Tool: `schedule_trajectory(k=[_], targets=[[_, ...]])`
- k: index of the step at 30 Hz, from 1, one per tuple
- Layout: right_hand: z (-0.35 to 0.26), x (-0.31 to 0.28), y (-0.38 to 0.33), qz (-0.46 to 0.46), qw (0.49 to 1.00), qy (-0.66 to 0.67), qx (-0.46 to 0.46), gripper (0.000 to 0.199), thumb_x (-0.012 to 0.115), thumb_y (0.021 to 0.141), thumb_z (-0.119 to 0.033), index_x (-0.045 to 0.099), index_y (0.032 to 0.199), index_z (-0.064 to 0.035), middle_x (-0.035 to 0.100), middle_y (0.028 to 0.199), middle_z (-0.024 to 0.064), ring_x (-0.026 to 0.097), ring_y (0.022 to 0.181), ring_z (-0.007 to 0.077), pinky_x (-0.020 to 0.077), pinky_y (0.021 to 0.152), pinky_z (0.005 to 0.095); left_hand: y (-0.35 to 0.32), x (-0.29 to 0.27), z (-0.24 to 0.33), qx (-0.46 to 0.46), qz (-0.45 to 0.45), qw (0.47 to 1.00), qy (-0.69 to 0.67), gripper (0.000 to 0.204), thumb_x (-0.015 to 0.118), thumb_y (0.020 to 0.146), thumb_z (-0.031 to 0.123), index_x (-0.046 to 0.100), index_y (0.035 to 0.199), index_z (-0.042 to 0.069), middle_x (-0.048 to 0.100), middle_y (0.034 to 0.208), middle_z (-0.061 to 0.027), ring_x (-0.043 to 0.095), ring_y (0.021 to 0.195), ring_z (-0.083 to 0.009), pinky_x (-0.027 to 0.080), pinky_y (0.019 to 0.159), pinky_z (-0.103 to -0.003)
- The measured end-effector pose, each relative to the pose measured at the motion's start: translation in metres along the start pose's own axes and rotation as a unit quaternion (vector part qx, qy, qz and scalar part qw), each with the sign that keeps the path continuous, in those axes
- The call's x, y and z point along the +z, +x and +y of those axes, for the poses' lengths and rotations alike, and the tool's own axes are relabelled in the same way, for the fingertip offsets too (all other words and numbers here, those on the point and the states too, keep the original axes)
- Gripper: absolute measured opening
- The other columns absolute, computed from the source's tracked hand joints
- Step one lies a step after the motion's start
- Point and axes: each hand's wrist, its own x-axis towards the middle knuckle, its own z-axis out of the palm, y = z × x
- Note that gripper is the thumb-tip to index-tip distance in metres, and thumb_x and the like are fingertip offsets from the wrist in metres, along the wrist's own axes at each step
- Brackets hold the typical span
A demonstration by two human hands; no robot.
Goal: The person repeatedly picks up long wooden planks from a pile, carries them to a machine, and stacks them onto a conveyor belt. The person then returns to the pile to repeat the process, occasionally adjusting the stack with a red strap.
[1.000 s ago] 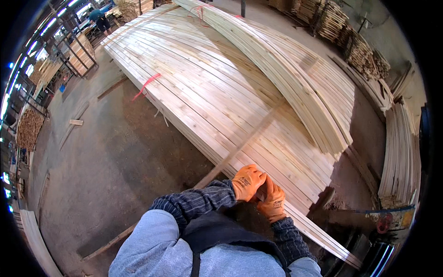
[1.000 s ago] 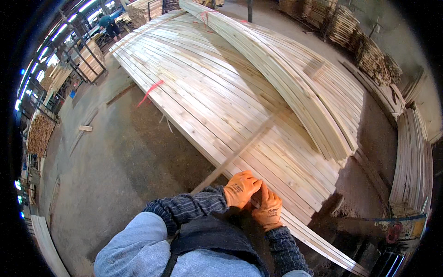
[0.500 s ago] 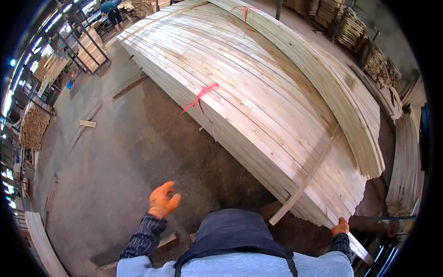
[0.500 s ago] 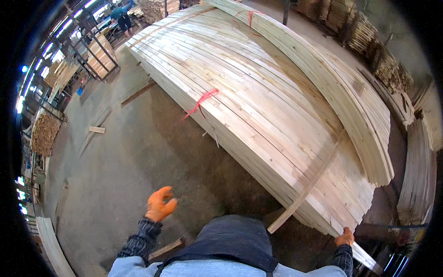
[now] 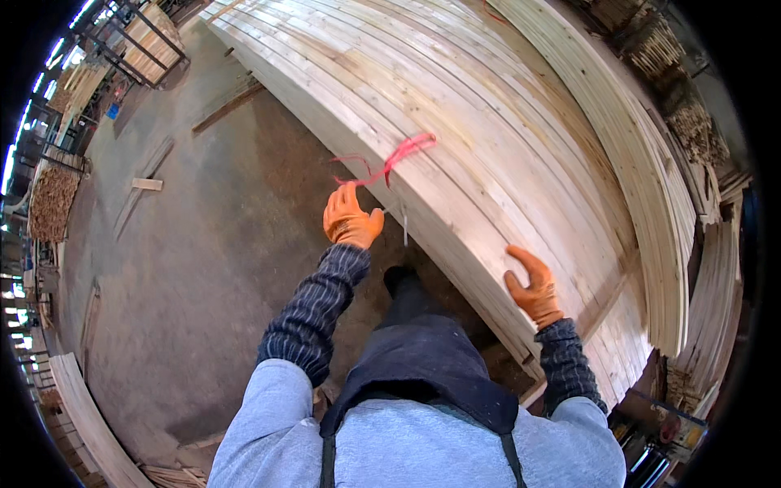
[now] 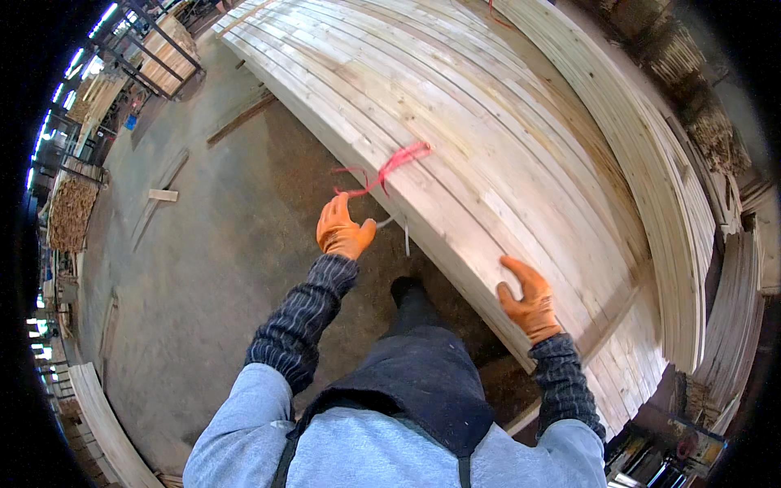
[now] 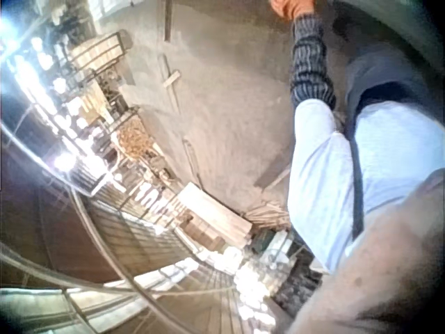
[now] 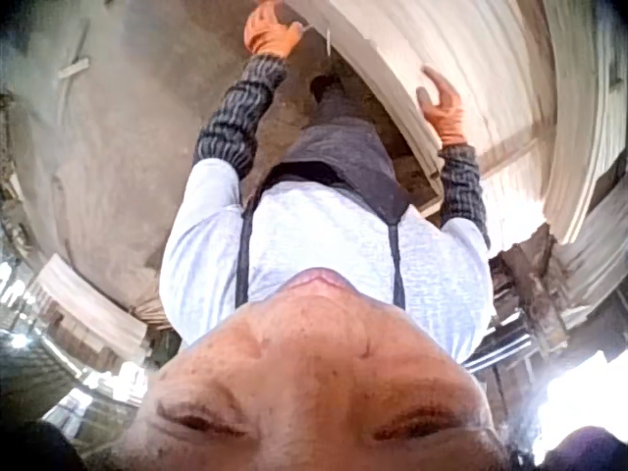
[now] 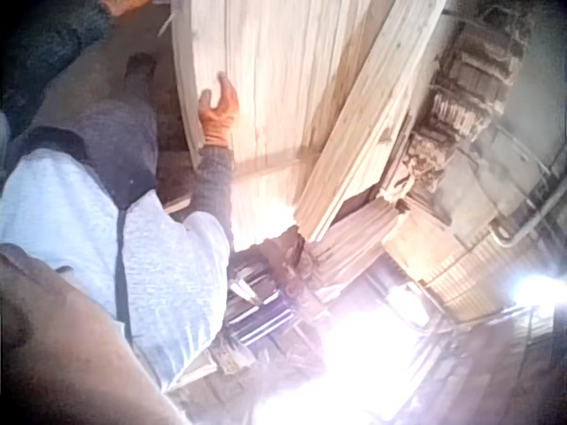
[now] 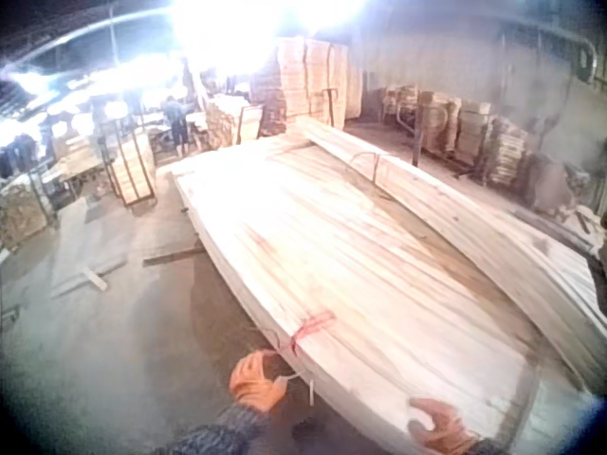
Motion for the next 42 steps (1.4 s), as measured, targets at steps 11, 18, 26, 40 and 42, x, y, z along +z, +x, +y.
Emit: schedule_trajectory(k=[11, 18, 26, 40, 42], targets=[[-0.096, 0.157, 0.176, -0.249, 0.716, 0.527, 0.384, 0.04, 0.063, 0.105, -0.02, 0.061, 0.142, -0.0046, 0.072, 0.12, 0.0122, 0.07, 0.083, 0.0171, 0.0595, 0.083, 0.0298, 0.045, -0.031, -0.016, 0.053, -0.3, 0.939, -0.16, 0.02, 0.064, 0.095, 0.024, 0.069, 0.087, 0.007, 0.069, 0.079, -0.0213, 0.069, 0.078, -0.0444, 0.054, 0.066, -0.053], [-0.113, 0.148, 0.237, -0.21, 0.781, 0.507, 0.299, 0.034, 0.06, 0.104, -0.029, 0.07, 0.127, -0.0053, 0.055, 0.07, -0.0016, 0.044, 0.049, 0.0082, 0.0485, 0.056, 0.0282, 0.074, -0.087, -0.02, 0.01, -0.333, 0.853, -0.401, 0.029, 0.07, 0.094, 0.026, 0.073, 0.111, 0.003, 0.073, 0.103, -0.0239, 0.072, 0.098, -0.0392, 0.057, 0.085, -0.047], [-0.177, 0.07, 0.257, -0.246, 0.805, 0.315, 0.439, 0.039, 0.052, 0.105, -0.032, 0.074, 0.111, -0.0008, 0.05, 0.055, -0.0004, 0.044, 0.042, 0.0095, 0.039, 0.043, 0.0254, 0.111, 0.006, -0.014, 0.101, -0.219, 0.954, -0.177, 0.076, 0.084, 0.071, 0.056, 0.065, 0.117, -0.002, 0.066, 0.121, -0.0261, 0.062, 0.115, -0.0422, 0.049, 0.098, -0.05], [-0.072, 0.043, 0.237, -0.017, 0.904, 0.261, 0.338, 0.037, 0.063, 0.104, -0.021, 0.066, 0.135, -0.0003, 0.074, 0.119, 0.0143, 0.074, 0.098, 0.0195, 0.0586, 0.089, 0.0325, 0.244, -0.168, -0.027, 0.059, -0.176, 0.683, -0.706, 0.02, 0.056, 0.106, 0.019, 0.063, 0.095, 0.004, 0.055, 0.078, -0.0044, 0.049, 0.065, -0.015, 0.04, 0.059, -0.03], [-0.059, 0.041, 0.243, -0.029, 0.931, 0.201, 0.304, 0.037, 0.065, 0.102, -0.019, 0.065, 0.135, -0.0011, 0.074, 0.124, 0.0136, 0.073, 0.106, 0.0209, 0.0569, 0.097, 0.0342, 0.242, -0.189, -0.052, 0.082, -0.106, 0.74, -0.659, 0.015, 0.055, 0.106, 0.014, 0.064, 0.111, 0.002, 0.048, 0.082, -0.0003, 0.045, 0.068, -0.0125, 0.041, 0.064, -0.031]])
